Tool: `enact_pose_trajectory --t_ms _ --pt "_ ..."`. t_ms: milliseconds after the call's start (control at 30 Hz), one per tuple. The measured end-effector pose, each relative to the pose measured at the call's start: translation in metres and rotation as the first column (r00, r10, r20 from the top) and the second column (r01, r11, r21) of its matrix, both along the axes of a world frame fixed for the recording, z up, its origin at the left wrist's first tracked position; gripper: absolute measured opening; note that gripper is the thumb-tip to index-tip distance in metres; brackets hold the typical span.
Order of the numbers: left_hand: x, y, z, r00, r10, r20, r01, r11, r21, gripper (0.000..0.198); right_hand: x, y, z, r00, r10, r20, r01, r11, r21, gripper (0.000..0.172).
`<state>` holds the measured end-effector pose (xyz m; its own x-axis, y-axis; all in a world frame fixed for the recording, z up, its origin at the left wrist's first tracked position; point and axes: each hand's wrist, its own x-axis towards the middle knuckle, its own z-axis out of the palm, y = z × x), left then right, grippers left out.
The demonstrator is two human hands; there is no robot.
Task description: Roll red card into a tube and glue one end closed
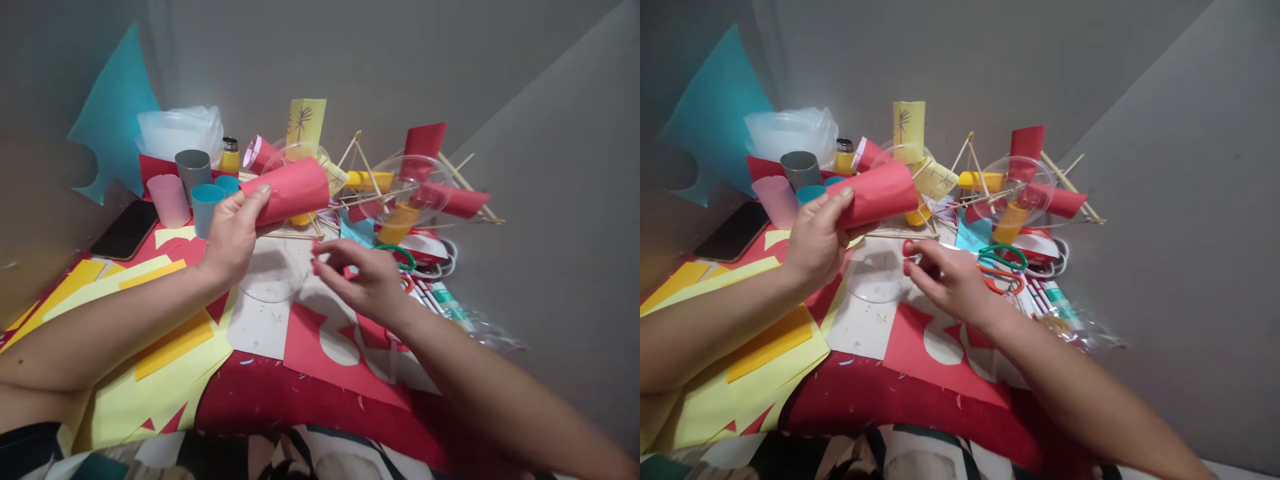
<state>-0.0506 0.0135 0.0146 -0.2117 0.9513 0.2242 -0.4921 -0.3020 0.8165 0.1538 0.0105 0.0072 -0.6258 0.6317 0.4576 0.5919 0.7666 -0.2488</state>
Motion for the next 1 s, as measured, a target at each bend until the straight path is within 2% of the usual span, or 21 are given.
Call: enact_pose_trajectory --t_ms 33,67,100,133,167,267,433,533,633,700,733,767,800,833,867,933,967,1000 --pt "0.002 0.0 -0.004 1.0 -0.016 0.008 0.016 0.999 -0.04 0.02 0.011 -0.012 0.005 0.995 -0.015 -0.099 0.021 0.998 0.061 0.016" --pt "0.005 -0.001 -0.008 0.999 -0.047 0.015 0.048 0.996 -0.081 0.02 0.021 -0.023 0.009 0.963 0.044 -0.265 0.0 0.986 0.165 0.017" --pt "0.008 -0.003 -0.013 0.996 -0.088 0.021 0.09 0.989 -0.121 0.02 0.028 -0.035 0.013 0.95 0.125 -0.287 -0.073 0.98 0.187 0.024" --pt "0.013 -0.007 -0.017 0.991 -0.134 0.026 0.136 0.977 -0.164 0.02 0.032 -0.044 0.016 0.951 0.22 -0.216 -0.181 0.966 0.185 0.027" --pt "0.017 -0.012 -0.021 0.983 -0.178 0.034 0.181 0.962 -0.206 0.02 0.034 -0.052 0.017 0.953 0.259 -0.156 -0.221 0.949 0.223 0.026" --pt "0.03 -0.03 -0.029 0.946 -0.313 0.083 0.323 0.898 -0.298 0.02 0.031 -0.064 0.012 0.97 0.244 0.003 -0.234 0.928 0.29 0.02" --pt "0.038 -0.052 -0.032 0.799 -0.575 0.175 0.597 0.724 -0.347 0.029 0.017 -0.059 -0.009 0.96 0.278 0.019 -0.269 0.906 0.326 0.019" --pt "0.039 -0.054 -0.034 0.758 -0.623 0.196 0.644 0.663 -0.383 0.029 0.013 -0.054 -0.018 0.957 0.29 0.02 -0.283 0.913 0.295 0.018" --pt "0.038 -0.053 -0.034 0.762 -0.606 0.227 0.639 0.648 -0.415 0.025 0.012 -0.055 -0.025 0.933 0.356 -0.05 -0.32 0.887 0.332 0.015" --pt "0.038 -0.052 -0.032 0.778 -0.573 0.259 0.625 0.66 -0.417 0.023 0.009 -0.061 -0.027 0.907 0.371 -0.198 -0.316 0.912 0.263 0.02" --pt "0.038 -0.052 -0.031 0.789 -0.552 0.268 0.612 0.67 -0.42 0.022 0.007 -0.066 -0.028 0.895 0.335 -0.295 -0.311 0.942 0.129 0.024" --pt "0.038 -0.052 -0.029 0.808 -0.528 0.263 0.587 0.685 -0.432 0.022 0.004 -0.071 -0.029 0.879 0.235 -0.416 -0.281 0.958 -0.052 0.023" --pt "0.038 -0.052 -0.027 0.832 -0.502 0.238 0.552 0.703 -0.448 0.023 0.001 -0.076 -0.03 0.831 0.079 -0.551 -0.267 0.925 -0.27 0.018" --pt "0.038 -0.052 -0.025 0.855 -0.478 0.201 0.513 0.721 -0.466 0.025 -0.003 -0.08 -0.031 0.756 -0.101 -0.647 -0.304 0.821 -0.484 0.013" --pt "0.038 -0.053 -0.023 0.873 -0.459 0.164 0.477 0.734 -0.484 0.028 -0.006 -0.083 -0.033 0.698 -0.255 -0.669 -0.372 0.67 -0.642 0.012" --pt "0.037 -0.053 -0.022 0.894 -0.434 0.108 0.426 0.753 -0.501 0.034 -0.011 -0.085 -0.037 0.603 -0.472 -0.644 -0.51 0.393 -0.765 0.024" --pt "0.037 -0.053 -0.022 0.901 -0.425 0.088 0.409 0.763 -0.501 0.036 -0.014 -0.084 -0.039 0.572 -0.537 -0.62 -0.562 0.294 -0.773 0.029" --pt "0.037 -0.053 -0.023 0.906 -0.416 0.072 0.394 0.772 -0.499 0.037 -0.016 -0.083 -0.041 0.542 -0.586 -0.602 -0.604 0.226 -0.764 0.032"
